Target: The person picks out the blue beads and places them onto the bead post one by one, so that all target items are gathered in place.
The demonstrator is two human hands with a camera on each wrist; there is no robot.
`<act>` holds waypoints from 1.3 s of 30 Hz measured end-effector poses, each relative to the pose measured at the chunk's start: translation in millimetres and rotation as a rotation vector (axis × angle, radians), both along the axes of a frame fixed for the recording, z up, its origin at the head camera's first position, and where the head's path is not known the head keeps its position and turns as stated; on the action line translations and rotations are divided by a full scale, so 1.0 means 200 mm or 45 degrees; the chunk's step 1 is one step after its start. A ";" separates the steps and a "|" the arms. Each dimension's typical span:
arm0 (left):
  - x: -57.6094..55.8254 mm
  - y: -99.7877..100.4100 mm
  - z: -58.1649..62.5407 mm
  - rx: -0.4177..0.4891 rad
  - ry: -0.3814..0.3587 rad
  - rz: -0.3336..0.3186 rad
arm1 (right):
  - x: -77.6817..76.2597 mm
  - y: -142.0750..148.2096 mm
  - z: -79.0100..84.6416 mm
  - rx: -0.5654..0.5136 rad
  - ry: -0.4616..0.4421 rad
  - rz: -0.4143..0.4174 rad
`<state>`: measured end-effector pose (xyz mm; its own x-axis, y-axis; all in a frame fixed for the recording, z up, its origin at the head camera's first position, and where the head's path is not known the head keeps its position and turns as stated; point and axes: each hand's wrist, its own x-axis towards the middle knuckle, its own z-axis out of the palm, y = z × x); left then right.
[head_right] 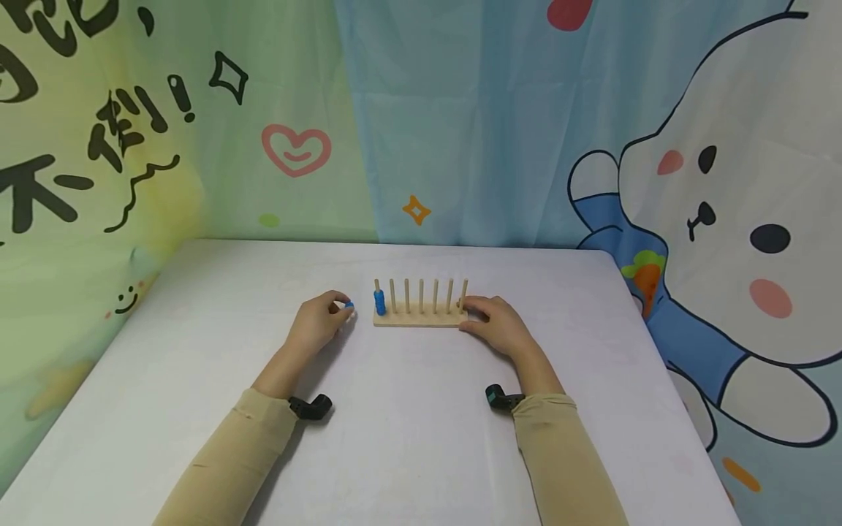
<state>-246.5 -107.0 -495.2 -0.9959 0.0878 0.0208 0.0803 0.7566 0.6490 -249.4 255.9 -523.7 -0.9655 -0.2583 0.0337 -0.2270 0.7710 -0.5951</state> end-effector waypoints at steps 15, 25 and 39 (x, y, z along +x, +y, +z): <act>-0.08 0.06 0.23 0.137 0.153 -0.253 | -0.01 0.01 -0.01 0.002 -0.013 -0.004; -0.10 0.11 0.28 0.150 0.120 -0.351 | -0.01 0.00 0.00 0.002 -0.002 -0.004; -0.12 0.12 0.19 0.008 0.131 -0.420 | -0.01 -0.01 -0.01 0.008 -0.002 -0.005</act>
<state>-271.5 -83.6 -457.6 -0.9066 0.4042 0.1215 0.3852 0.6749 0.6294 -251.5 253.6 -525.9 -0.9666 -0.2546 0.0304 -0.2229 0.7755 -0.5907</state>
